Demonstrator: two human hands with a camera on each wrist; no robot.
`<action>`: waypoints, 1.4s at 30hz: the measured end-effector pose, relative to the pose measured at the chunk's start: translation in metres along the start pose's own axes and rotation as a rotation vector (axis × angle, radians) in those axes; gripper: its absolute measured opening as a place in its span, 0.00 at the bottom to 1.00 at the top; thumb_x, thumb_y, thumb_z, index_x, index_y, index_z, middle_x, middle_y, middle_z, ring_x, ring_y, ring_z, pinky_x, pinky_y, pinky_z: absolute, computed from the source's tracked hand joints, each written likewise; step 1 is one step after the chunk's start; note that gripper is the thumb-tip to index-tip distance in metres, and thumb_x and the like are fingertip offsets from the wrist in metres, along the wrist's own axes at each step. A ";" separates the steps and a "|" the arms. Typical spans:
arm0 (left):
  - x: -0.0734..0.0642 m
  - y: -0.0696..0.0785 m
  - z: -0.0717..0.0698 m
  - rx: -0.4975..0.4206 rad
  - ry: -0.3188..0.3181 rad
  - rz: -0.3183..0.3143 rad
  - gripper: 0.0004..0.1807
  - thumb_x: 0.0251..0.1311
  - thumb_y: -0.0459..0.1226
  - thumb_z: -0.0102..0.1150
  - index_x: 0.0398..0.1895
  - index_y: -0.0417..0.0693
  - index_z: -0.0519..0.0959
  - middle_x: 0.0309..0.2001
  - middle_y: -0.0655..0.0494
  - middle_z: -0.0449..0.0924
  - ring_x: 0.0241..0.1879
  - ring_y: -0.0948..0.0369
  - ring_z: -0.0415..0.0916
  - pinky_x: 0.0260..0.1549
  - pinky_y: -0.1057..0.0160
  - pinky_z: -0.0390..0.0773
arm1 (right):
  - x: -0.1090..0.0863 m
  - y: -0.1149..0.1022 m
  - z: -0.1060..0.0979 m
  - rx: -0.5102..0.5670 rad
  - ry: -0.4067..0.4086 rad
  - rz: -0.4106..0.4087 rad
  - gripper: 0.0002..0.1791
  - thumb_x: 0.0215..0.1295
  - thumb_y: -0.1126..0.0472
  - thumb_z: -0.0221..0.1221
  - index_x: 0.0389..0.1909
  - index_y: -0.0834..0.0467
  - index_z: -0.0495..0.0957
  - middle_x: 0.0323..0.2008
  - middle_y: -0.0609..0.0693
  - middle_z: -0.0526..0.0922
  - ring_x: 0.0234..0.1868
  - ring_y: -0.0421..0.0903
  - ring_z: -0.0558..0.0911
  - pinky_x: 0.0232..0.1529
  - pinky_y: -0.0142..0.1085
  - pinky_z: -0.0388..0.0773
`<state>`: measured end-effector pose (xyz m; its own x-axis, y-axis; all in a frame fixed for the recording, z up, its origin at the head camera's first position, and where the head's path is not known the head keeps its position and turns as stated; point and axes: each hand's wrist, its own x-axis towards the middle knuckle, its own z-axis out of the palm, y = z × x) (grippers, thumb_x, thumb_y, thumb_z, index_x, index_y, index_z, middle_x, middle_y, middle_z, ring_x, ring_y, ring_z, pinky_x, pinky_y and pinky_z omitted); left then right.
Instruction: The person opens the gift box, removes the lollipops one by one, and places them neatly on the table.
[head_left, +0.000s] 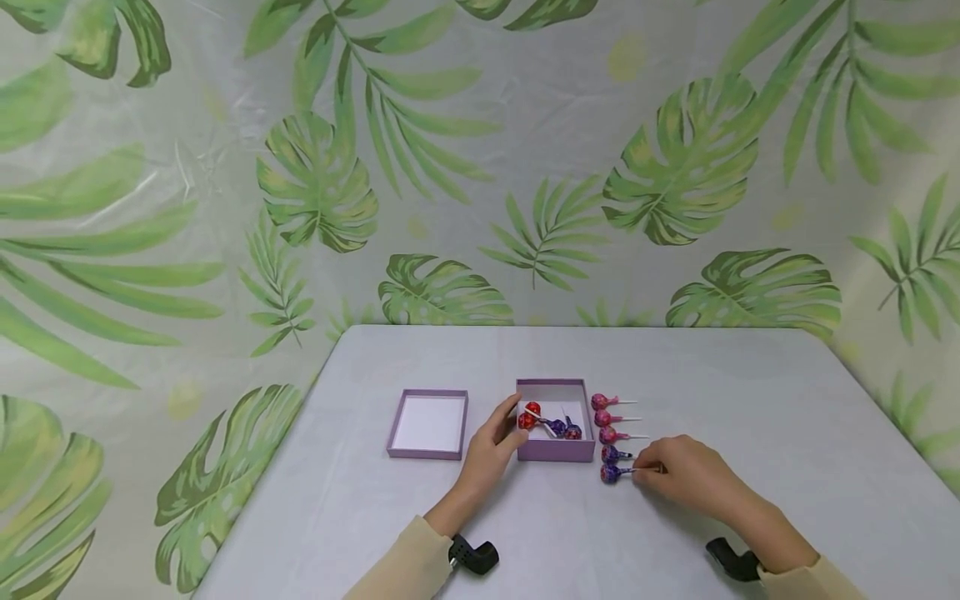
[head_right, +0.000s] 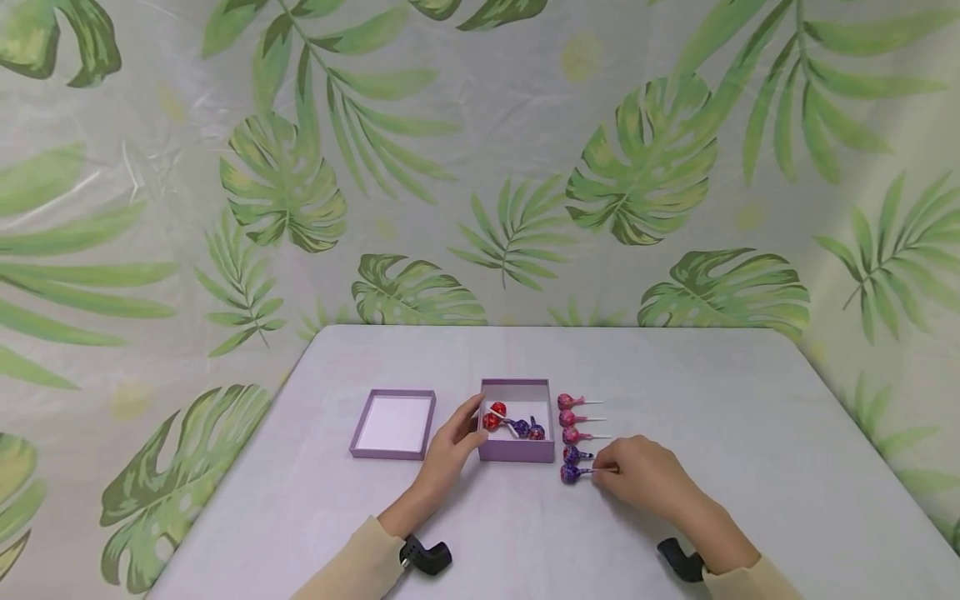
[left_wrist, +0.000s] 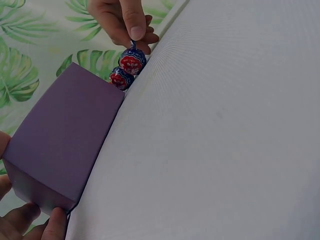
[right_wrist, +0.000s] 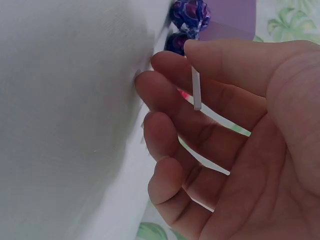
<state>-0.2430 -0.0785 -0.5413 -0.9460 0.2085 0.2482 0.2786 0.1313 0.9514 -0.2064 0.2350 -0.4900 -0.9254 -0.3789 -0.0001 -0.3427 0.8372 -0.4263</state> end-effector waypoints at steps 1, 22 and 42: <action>0.000 0.000 0.000 0.004 0.000 -0.001 0.32 0.69 0.37 0.57 0.76 0.55 0.65 0.75 0.52 0.62 0.69 0.48 0.66 0.66 0.55 0.68 | 0.000 0.000 0.000 -0.003 -0.002 -0.002 0.02 0.59 0.56 0.70 0.32 0.49 0.88 0.32 0.39 0.85 0.33 0.38 0.81 0.34 0.41 0.82; 0.000 0.000 -0.001 0.004 -0.004 -0.013 0.32 0.69 0.37 0.57 0.76 0.57 0.65 0.75 0.54 0.62 0.70 0.48 0.65 0.67 0.56 0.66 | 0.002 -0.001 0.003 -0.002 0.014 -0.072 0.03 0.63 0.55 0.68 0.30 0.46 0.87 0.29 0.33 0.82 0.29 0.32 0.76 0.30 0.35 0.78; 0.000 0.005 0.001 -0.051 0.007 -0.004 0.32 0.69 0.34 0.57 0.76 0.49 0.65 0.74 0.48 0.63 0.68 0.46 0.67 0.67 0.50 0.67 | 0.004 -0.003 0.010 0.001 0.073 -0.107 0.10 0.61 0.61 0.70 0.26 0.47 0.79 0.26 0.36 0.73 0.27 0.35 0.69 0.29 0.33 0.71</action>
<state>-0.2411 -0.0765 -0.5372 -0.9482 0.2009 0.2459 0.2665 0.0824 0.9603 -0.2078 0.2265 -0.4976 -0.8931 -0.4358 0.1114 -0.4396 0.7932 -0.4214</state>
